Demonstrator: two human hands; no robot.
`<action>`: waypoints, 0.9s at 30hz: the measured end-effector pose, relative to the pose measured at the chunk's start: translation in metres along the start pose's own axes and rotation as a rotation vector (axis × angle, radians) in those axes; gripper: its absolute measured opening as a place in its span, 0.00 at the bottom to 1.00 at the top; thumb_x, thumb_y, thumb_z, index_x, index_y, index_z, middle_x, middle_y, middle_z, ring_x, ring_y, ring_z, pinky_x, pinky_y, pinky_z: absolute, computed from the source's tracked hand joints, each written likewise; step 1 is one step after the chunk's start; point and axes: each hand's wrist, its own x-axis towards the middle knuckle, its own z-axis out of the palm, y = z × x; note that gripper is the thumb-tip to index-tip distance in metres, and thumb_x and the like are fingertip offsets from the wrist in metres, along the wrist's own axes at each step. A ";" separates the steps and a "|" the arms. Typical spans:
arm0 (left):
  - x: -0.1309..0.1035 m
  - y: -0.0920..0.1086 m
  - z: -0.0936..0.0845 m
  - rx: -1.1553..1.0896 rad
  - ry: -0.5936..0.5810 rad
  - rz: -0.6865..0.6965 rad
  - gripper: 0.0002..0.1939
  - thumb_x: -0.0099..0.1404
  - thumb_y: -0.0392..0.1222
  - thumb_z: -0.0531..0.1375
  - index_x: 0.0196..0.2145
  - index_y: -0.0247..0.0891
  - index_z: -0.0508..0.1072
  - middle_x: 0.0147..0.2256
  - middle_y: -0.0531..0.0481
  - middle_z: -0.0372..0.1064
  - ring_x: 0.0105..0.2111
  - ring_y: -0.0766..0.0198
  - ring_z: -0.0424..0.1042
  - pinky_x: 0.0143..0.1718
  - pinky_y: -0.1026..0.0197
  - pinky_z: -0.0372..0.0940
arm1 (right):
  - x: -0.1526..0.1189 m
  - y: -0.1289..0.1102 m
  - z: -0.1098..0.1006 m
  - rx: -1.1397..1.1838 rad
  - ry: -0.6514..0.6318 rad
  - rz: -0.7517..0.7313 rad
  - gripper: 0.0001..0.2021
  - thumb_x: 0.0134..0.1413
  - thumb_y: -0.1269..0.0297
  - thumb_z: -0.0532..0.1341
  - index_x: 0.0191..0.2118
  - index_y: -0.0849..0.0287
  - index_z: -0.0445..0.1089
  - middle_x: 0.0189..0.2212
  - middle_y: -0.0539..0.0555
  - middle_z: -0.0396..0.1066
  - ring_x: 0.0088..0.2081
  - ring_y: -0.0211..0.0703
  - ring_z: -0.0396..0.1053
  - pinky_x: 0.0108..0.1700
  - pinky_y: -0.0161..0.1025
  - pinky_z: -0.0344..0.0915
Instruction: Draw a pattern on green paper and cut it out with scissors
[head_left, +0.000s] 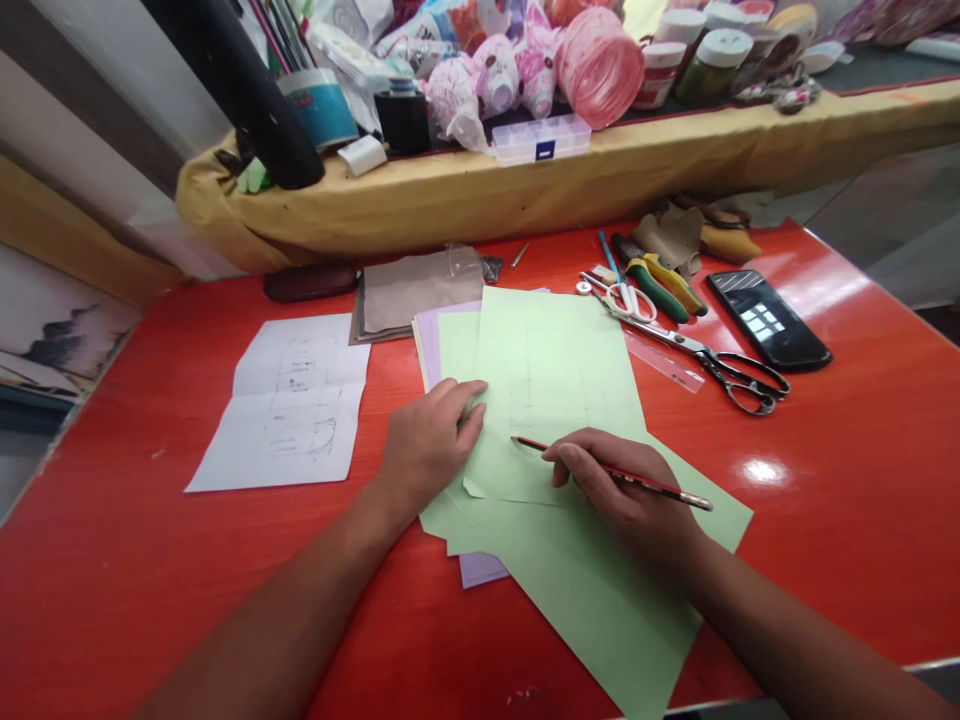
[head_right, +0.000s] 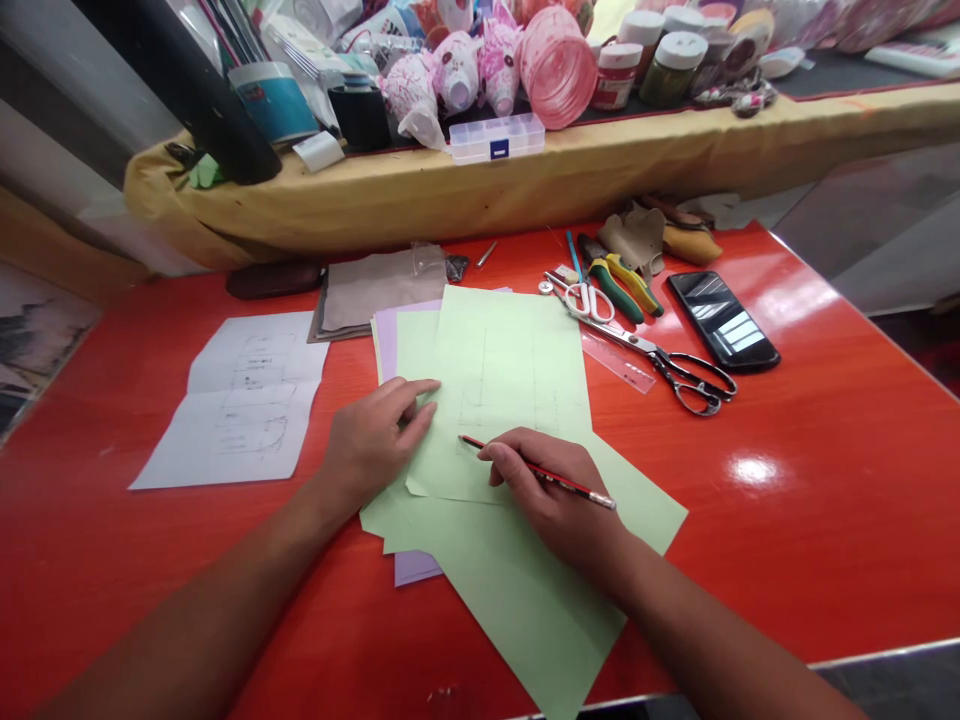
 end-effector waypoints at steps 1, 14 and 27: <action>0.000 0.000 0.000 -0.001 0.003 0.003 0.15 0.77 0.43 0.61 0.57 0.45 0.81 0.40 0.53 0.81 0.30 0.63 0.74 0.30 0.58 0.59 | 0.000 0.000 0.000 -0.004 -0.002 -0.003 0.16 0.75 0.56 0.60 0.38 0.53 0.81 0.29 0.50 0.80 0.26 0.39 0.70 0.28 0.39 0.64; 0.000 -0.002 0.001 0.011 0.013 0.026 0.15 0.77 0.43 0.60 0.57 0.46 0.81 0.40 0.52 0.81 0.29 0.64 0.74 0.30 0.59 0.60 | 0.002 0.001 0.001 -0.032 0.005 -0.018 0.15 0.74 0.59 0.59 0.37 0.53 0.81 0.29 0.50 0.81 0.29 0.40 0.74 0.32 0.39 0.66; 0.000 0.000 0.001 -0.001 0.029 0.028 0.14 0.77 0.43 0.62 0.56 0.45 0.81 0.39 0.53 0.81 0.31 0.63 0.75 0.30 0.59 0.60 | 0.000 0.001 0.001 0.001 0.020 -0.001 0.16 0.75 0.57 0.59 0.37 0.54 0.80 0.28 0.50 0.80 0.25 0.38 0.69 0.29 0.39 0.64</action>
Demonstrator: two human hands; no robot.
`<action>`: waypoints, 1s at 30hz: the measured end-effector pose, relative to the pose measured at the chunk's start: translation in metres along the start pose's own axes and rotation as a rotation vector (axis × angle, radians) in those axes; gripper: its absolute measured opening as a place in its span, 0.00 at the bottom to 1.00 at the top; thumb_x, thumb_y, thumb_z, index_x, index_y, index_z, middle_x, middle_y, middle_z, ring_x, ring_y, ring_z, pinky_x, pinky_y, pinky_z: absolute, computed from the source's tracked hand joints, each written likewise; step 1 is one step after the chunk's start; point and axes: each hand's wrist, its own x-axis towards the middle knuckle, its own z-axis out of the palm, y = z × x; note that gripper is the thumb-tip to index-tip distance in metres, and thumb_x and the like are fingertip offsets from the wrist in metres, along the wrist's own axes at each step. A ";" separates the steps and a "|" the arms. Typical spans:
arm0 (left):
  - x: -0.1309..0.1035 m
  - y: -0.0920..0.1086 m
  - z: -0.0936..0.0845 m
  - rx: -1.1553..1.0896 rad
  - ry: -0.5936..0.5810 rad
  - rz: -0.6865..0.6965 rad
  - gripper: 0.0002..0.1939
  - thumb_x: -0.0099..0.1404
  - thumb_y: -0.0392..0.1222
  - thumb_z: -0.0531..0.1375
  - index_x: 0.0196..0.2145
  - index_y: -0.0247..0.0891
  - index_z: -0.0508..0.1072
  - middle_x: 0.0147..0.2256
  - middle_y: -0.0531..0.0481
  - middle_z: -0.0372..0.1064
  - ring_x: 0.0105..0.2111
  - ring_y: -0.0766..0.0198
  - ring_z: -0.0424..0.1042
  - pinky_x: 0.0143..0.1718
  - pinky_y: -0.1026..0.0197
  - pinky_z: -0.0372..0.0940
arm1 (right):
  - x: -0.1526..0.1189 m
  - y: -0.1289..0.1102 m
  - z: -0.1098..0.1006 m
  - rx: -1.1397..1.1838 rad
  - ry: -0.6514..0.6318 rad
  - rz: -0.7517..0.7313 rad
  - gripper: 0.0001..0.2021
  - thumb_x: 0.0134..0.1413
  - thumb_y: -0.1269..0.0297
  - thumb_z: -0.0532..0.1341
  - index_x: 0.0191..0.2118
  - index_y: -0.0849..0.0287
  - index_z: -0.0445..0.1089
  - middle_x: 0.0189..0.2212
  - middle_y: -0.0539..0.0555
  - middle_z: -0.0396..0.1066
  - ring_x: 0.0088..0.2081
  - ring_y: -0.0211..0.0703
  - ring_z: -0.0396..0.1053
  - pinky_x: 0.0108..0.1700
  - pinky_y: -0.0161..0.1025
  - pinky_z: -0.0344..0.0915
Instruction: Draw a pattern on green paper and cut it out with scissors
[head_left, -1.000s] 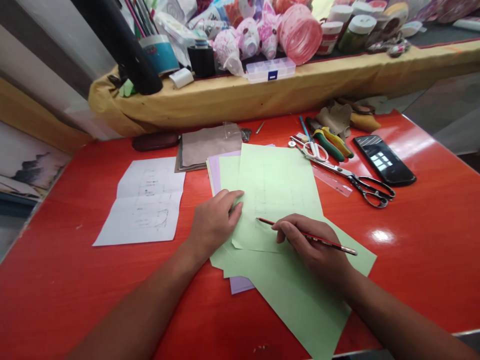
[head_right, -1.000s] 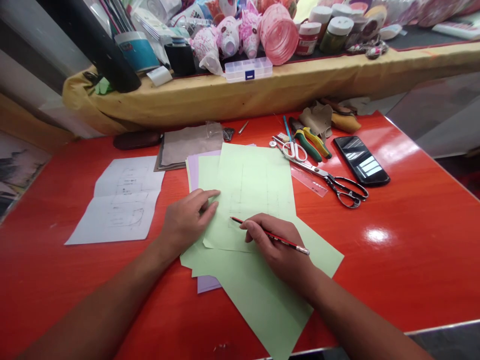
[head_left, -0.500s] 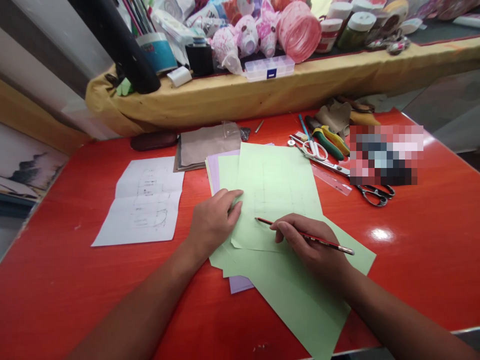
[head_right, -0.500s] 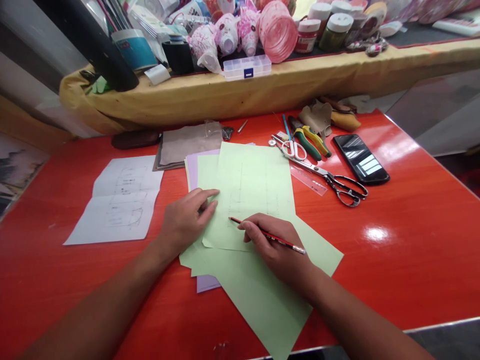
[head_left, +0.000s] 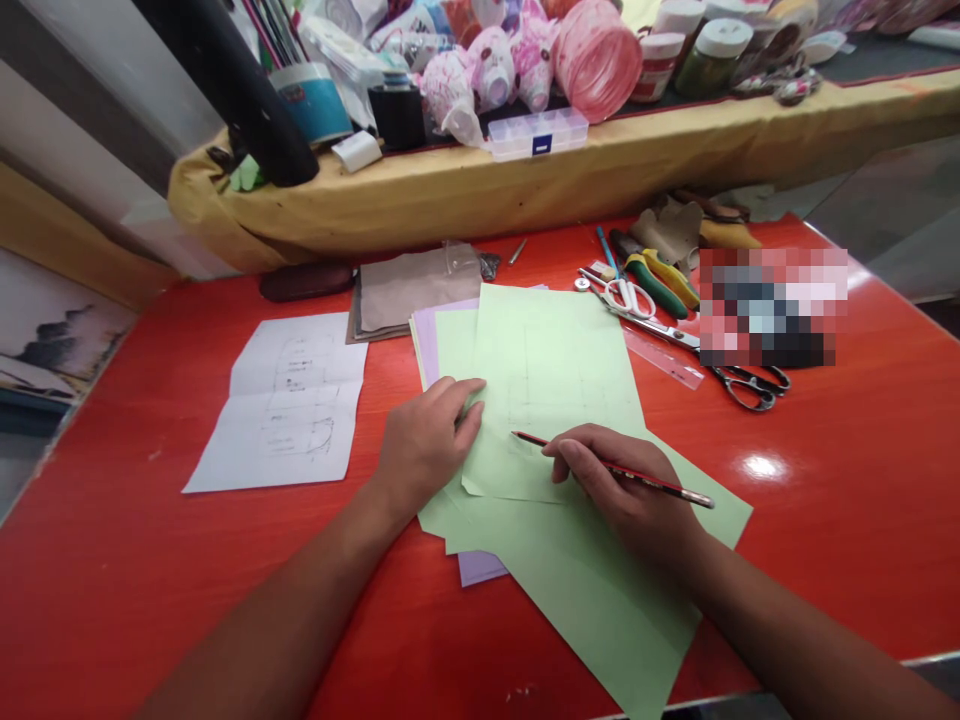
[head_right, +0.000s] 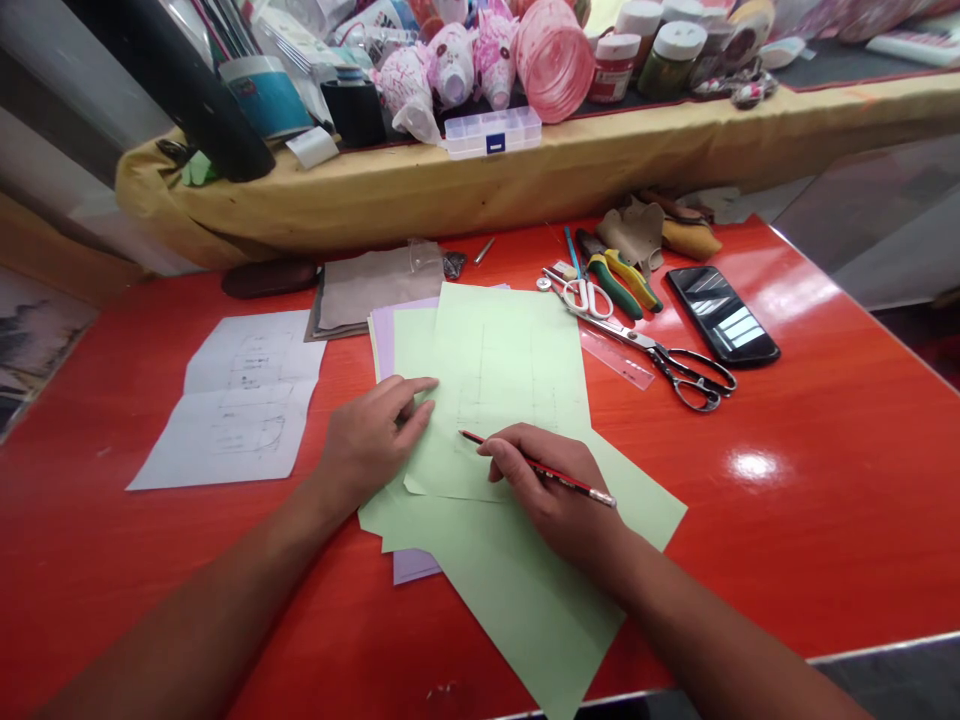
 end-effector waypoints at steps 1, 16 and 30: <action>0.000 0.000 0.000 0.000 0.001 0.002 0.14 0.77 0.43 0.61 0.56 0.45 0.81 0.39 0.53 0.81 0.30 0.64 0.75 0.30 0.59 0.60 | 0.000 0.000 0.000 -0.003 -0.007 -0.003 0.15 0.75 0.58 0.59 0.37 0.54 0.81 0.29 0.50 0.80 0.25 0.38 0.69 0.29 0.39 0.64; 0.000 0.001 -0.001 0.003 0.009 0.006 0.14 0.77 0.44 0.60 0.56 0.45 0.81 0.39 0.53 0.82 0.28 0.64 0.74 0.28 0.59 0.59 | 0.001 -0.001 -0.001 -0.053 -0.025 -0.025 0.15 0.75 0.59 0.59 0.37 0.54 0.80 0.29 0.51 0.81 0.31 0.43 0.78 0.34 0.40 0.69; 0.000 0.001 -0.001 -0.010 0.017 0.006 0.14 0.76 0.43 0.61 0.56 0.45 0.81 0.40 0.53 0.81 0.29 0.64 0.74 0.28 0.59 0.59 | 0.000 -0.001 0.000 -0.024 0.012 -0.027 0.16 0.76 0.58 0.59 0.37 0.55 0.80 0.29 0.51 0.80 0.28 0.40 0.72 0.30 0.39 0.66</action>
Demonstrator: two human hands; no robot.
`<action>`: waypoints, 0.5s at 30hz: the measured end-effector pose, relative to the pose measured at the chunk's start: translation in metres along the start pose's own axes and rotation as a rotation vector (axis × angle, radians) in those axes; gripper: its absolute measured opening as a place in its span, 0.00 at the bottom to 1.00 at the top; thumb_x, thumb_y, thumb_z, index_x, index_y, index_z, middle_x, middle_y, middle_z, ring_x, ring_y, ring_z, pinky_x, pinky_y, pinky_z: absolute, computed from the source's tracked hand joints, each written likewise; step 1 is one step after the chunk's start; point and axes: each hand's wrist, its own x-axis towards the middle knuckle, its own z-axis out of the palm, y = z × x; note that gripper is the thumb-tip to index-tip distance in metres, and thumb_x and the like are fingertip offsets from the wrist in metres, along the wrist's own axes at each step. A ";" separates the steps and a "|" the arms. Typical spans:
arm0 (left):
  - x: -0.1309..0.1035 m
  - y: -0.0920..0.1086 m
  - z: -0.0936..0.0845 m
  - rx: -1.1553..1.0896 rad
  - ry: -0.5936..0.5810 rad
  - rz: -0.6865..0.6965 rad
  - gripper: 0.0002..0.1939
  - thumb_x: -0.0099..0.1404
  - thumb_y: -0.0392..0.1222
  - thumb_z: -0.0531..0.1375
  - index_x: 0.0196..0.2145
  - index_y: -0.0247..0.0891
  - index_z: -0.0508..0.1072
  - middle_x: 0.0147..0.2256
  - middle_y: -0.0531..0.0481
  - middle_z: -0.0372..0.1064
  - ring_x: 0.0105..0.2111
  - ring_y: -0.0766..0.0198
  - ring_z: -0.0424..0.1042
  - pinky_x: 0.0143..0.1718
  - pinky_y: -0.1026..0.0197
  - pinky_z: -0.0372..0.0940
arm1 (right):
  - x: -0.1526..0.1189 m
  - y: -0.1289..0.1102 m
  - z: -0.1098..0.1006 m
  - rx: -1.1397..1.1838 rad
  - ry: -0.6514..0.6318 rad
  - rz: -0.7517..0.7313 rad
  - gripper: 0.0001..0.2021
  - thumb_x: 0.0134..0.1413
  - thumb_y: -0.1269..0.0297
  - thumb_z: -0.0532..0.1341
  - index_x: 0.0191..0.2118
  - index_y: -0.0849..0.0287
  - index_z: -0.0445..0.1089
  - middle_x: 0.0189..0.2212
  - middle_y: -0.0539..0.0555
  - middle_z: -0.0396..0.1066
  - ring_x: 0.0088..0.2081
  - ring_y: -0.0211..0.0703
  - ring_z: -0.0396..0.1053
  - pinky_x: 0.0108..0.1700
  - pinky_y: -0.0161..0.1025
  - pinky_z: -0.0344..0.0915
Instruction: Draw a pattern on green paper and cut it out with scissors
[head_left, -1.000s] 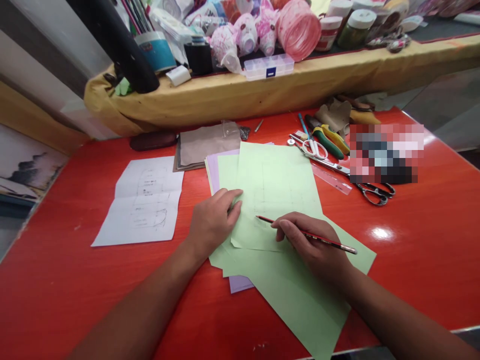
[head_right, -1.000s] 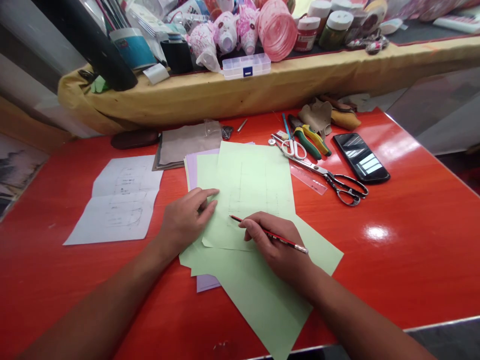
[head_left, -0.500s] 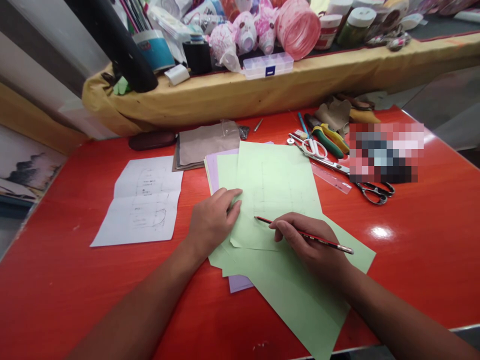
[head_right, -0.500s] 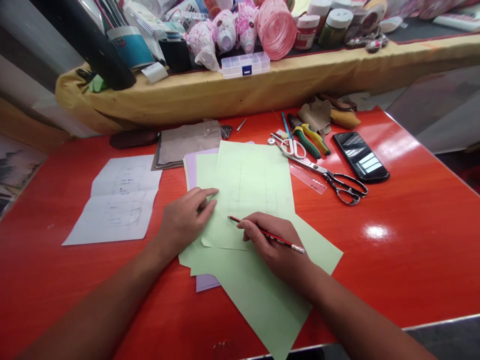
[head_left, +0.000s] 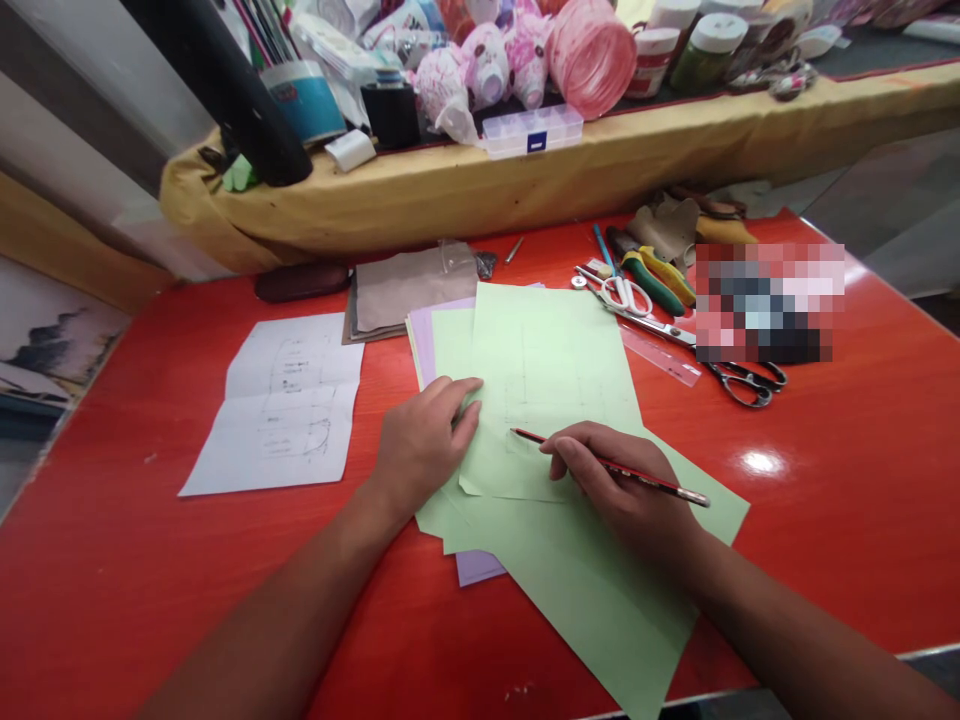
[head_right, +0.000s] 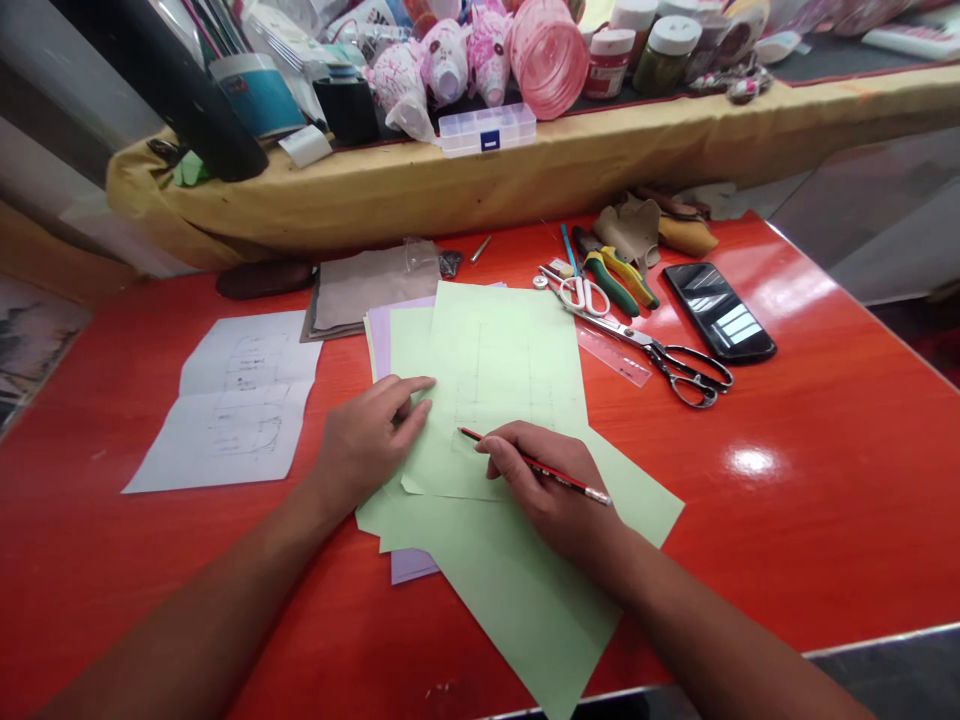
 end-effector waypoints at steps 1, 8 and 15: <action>0.000 0.000 0.000 -0.001 0.000 0.001 0.14 0.76 0.43 0.61 0.56 0.45 0.81 0.40 0.53 0.81 0.29 0.64 0.75 0.28 0.59 0.59 | 0.000 0.000 0.000 -0.006 -0.008 -0.005 0.16 0.76 0.58 0.59 0.37 0.55 0.80 0.29 0.51 0.80 0.29 0.41 0.74 0.31 0.39 0.66; 0.000 0.001 -0.001 -0.004 -0.008 -0.005 0.14 0.76 0.43 0.61 0.56 0.45 0.81 0.40 0.53 0.81 0.30 0.64 0.74 0.29 0.59 0.59 | 0.002 0.001 0.000 -0.024 -0.026 -0.033 0.15 0.76 0.58 0.59 0.37 0.53 0.80 0.29 0.51 0.81 0.30 0.42 0.77 0.33 0.40 0.69; 0.000 0.001 -0.001 -0.008 -0.013 -0.001 0.14 0.76 0.42 0.61 0.56 0.45 0.81 0.39 0.53 0.81 0.29 0.64 0.74 0.28 0.59 0.59 | 0.002 0.000 0.001 -0.046 -0.015 -0.007 0.16 0.75 0.58 0.59 0.36 0.53 0.80 0.29 0.51 0.81 0.29 0.42 0.76 0.32 0.40 0.68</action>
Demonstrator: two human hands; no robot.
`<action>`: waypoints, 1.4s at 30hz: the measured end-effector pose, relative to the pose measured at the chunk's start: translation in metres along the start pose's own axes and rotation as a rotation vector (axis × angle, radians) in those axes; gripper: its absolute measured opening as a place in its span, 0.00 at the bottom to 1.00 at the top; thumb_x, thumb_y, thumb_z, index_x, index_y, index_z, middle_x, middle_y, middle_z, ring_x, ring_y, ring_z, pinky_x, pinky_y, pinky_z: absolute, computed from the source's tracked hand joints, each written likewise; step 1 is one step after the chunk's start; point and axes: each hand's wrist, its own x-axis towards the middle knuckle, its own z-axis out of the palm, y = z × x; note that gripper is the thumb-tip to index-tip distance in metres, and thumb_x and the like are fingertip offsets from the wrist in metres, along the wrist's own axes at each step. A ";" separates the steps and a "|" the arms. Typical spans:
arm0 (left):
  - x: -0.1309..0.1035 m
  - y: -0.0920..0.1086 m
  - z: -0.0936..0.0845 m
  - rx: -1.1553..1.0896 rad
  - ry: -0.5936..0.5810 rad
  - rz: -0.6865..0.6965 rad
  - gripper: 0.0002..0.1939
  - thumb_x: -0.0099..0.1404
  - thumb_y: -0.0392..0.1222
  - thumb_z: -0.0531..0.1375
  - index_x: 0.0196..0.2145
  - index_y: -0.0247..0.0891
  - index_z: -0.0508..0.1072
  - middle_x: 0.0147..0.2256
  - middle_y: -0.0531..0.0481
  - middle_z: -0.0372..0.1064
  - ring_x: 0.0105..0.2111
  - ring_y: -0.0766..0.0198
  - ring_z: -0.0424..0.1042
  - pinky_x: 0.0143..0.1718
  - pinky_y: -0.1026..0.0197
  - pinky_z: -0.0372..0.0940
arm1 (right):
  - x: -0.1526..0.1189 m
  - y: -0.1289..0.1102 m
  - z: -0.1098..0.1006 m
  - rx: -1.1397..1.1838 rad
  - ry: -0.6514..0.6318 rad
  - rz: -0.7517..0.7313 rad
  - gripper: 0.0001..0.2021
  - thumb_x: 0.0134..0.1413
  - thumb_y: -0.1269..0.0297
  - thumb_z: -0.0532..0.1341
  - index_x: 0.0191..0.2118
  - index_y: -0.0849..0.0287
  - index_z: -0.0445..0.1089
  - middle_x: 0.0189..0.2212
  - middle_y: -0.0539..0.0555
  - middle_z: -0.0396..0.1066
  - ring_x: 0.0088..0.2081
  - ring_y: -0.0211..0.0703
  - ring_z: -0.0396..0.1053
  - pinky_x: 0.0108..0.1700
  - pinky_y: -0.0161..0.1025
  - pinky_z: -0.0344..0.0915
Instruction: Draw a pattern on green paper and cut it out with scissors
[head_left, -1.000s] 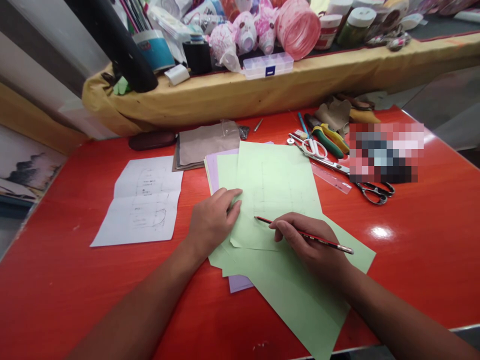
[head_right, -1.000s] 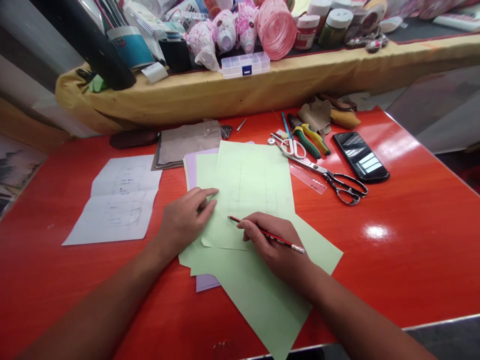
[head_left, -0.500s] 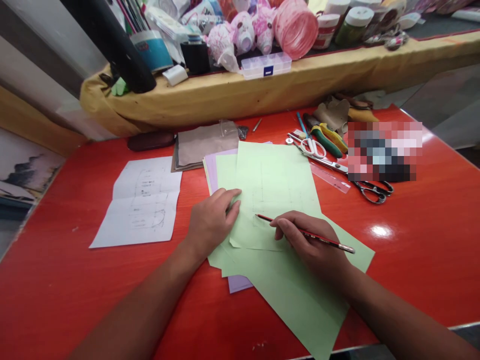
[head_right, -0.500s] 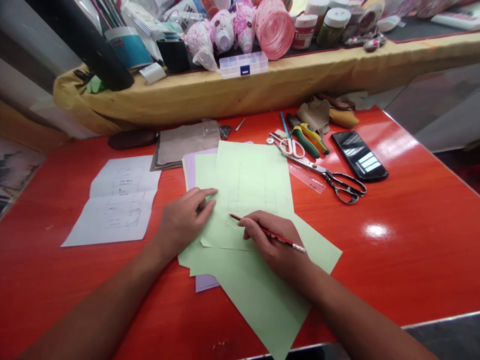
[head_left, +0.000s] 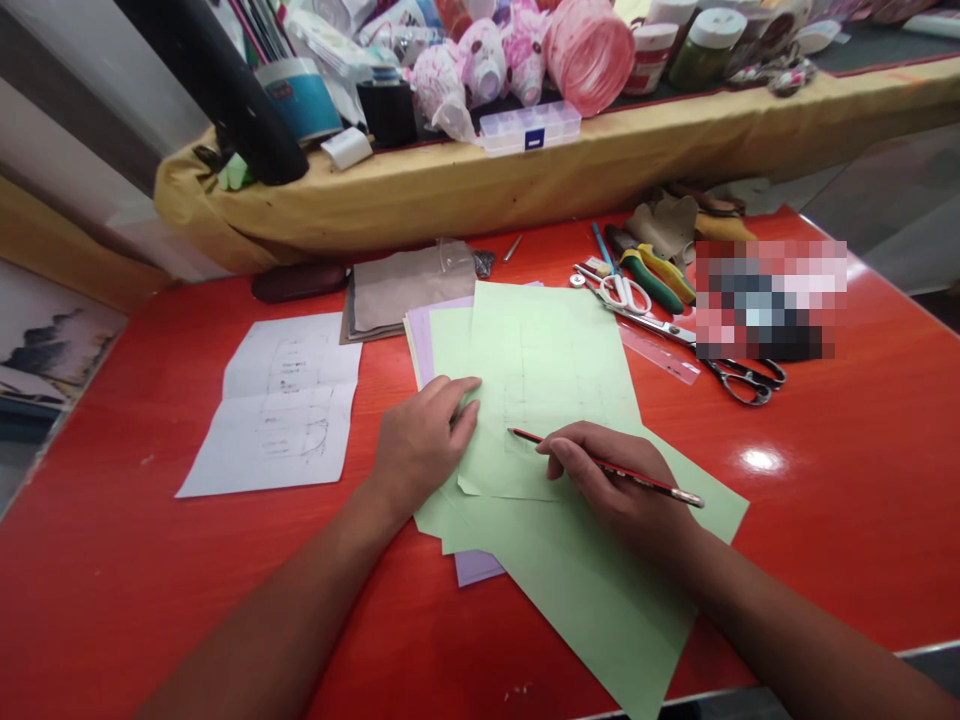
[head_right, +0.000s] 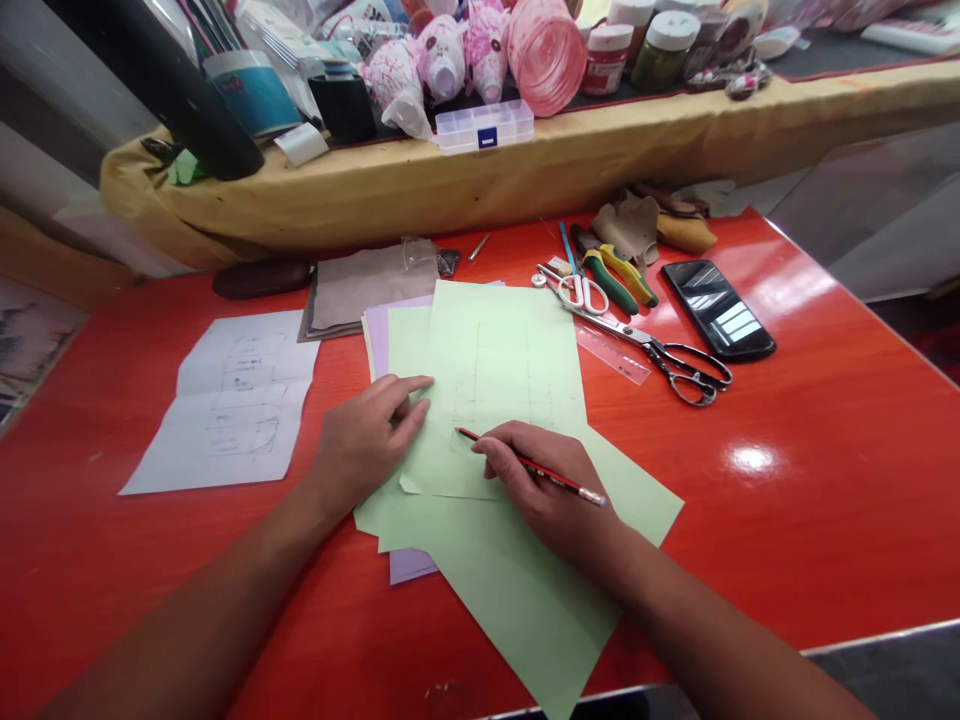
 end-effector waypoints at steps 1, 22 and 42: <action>0.000 0.000 0.000 0.000 0.001 0.001 0.14 0.76 0.42 0.61 0.56 0.45 0.81 0.39 0.53 0.81 0.29 0.64 0.74 0.29 0.59 0.60 | 0.000 0.001 0.000 -0.001 0.003 0.000 0.16 0.76 0.58 0.59 0.36 0.53 0.80 0.29 0.51 0.81 0.29 0.41 0.75 0.31 0.40 0.67; 0.000 -0.001 0.001 0.004 0.005 0.005 0.14 0.77 0.42 0.61 0.56 0.45 0.81 0.39 0.53 0.81 0.29 0.63 0.74 0.28 0.59 0.59 | -0.003 0.000 0.000 0.043 0.026 0.020 0.15 0.75 0.59 0.59 0.38 0.54 0.80 0.29 0.50 0.80 0.25 0.38 0.70 0.28 0.39 0.65; 0.000 -0.002 0.002 0.002 0.026 0.020 0.14 0.76 0.41 0.62 0.56 0.43 0.81 0.39 0.54 0.81 0.29 0.64 0.74 0.28 0.59 0.59 | -0.001 0.002 0.000 0.023 0.023 -0.014 0.15 0.76 0.59 0.59 0.37 0.54 0.80 0.28 0.49 0.79 0.24 0.37 0.69 0.28 0.39 0.64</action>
